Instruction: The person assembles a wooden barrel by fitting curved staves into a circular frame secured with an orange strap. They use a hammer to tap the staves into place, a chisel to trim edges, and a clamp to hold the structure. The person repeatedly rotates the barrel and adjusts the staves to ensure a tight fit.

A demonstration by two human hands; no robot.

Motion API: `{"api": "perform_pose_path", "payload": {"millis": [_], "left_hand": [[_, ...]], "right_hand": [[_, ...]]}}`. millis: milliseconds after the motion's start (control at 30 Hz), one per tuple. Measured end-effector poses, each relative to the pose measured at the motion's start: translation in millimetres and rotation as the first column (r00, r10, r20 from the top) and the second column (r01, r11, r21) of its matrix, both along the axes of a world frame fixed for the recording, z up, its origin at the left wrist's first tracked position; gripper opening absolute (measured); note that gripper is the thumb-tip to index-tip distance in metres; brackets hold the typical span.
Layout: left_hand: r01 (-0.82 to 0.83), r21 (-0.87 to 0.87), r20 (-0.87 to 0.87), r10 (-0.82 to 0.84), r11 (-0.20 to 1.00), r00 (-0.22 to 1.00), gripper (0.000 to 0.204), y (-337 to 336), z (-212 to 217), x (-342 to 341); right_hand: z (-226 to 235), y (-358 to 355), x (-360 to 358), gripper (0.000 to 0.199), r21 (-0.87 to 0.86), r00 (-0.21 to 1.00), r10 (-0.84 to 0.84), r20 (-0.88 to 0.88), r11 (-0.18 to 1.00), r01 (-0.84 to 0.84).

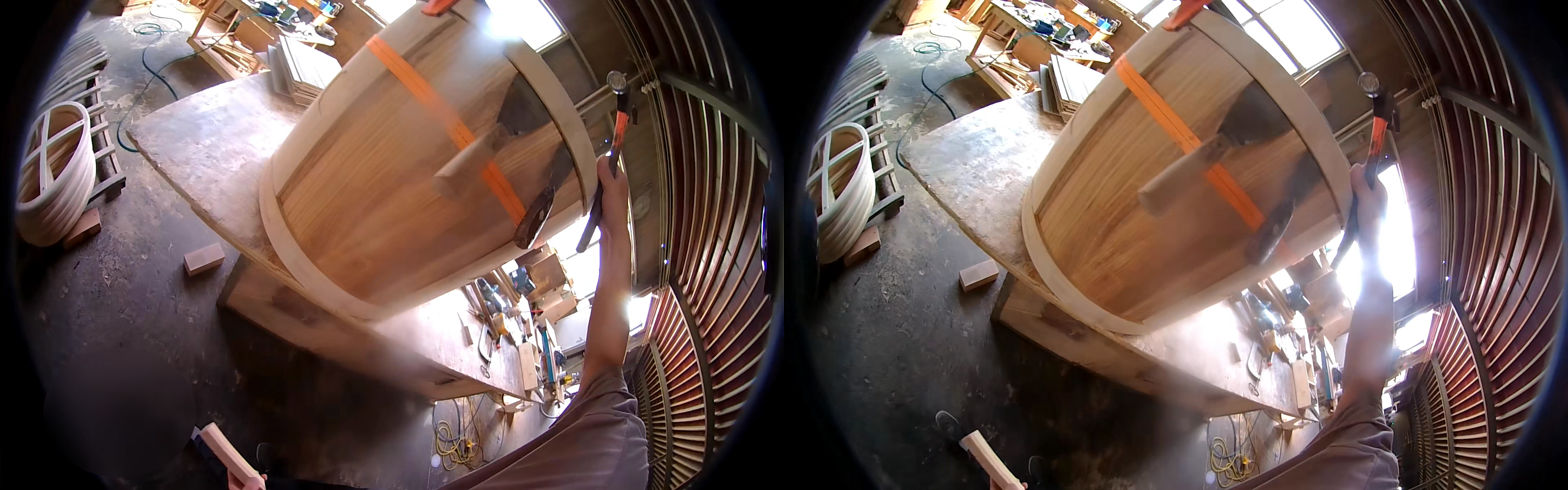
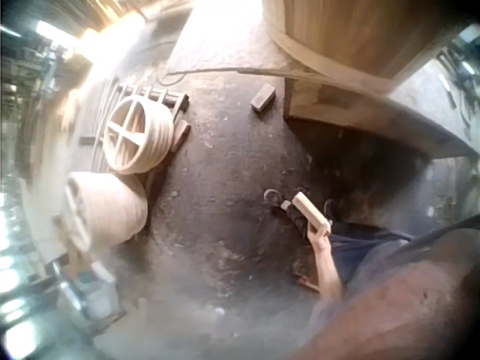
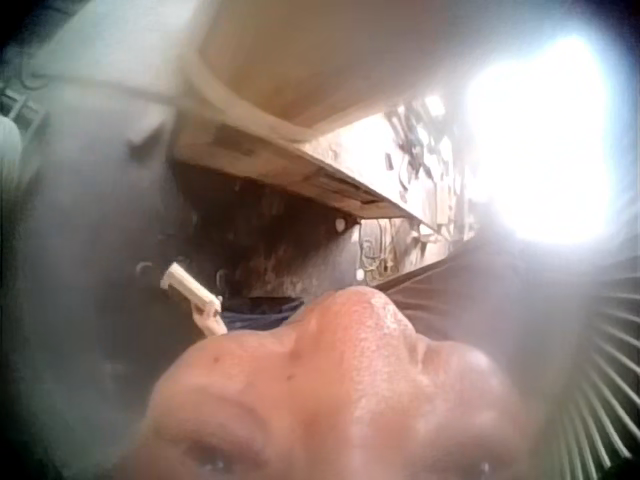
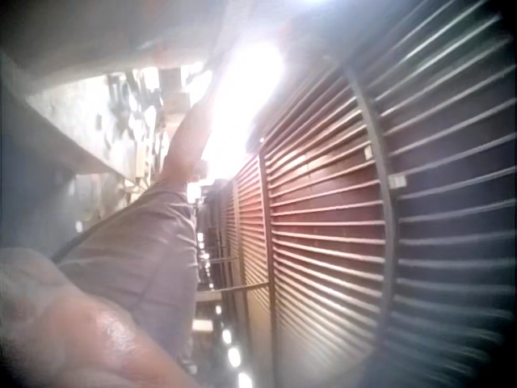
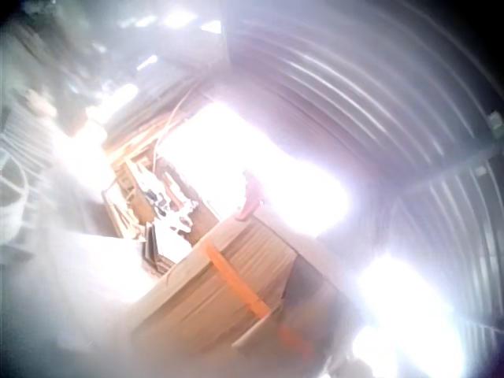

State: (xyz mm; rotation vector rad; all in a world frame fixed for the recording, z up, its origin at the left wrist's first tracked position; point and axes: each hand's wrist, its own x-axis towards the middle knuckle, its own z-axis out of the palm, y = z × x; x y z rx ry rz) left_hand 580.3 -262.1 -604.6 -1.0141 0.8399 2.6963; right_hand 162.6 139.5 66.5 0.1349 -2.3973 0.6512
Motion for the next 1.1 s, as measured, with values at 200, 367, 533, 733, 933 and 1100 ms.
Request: {"api": "perform_pose_path", "payload": {"millis": [200,367,533,733,933,1100], "left_hand": [[0.033,-0.439,-0.11,-0.091,0.898,0.99,0.051,-17,61,-102],[0.101,-0.712,-0.149,-0.29,0.695,0.946,0.089,-68,71,-209],[-0.03,-0.895,-0.206,-0.353,0.445,0.913,0.087,-110,88,-298],[-0.286,-0.935,-0.341,-0.308,0.209,0.888,0.079,-110,108,-405],[-0.348,-0.816,-0.254,-0.253,-0.462,0.933,0.073,-115,94,-508],[-0.184,-0.856,-0.108,-0.181,-0.483,0.978,0.074,-124,64,-566]], "right_hand": [[2,13,2,0.035,-0.034,0.998,0.061,0.025,0.998,-0.06],[-6,5,9,0.025,-0.084,0.998,0.07,0.001,0.994,-0.07],[-15,-9,14,0.022,-0.084,0.992,-0.04,-0.118,0.996,0.03],[-17,-29,15,0.03,-0.061,0.994,-0.016,-0.111,0.998,0.009],[-12,-25,14,0.035,-0.064,0.997,-0.012,-0.081,0.998,0.006],[-9,-19,14,0.031,-0.083,0.996,-0.014,-0.093,0.997,0.007]]}}
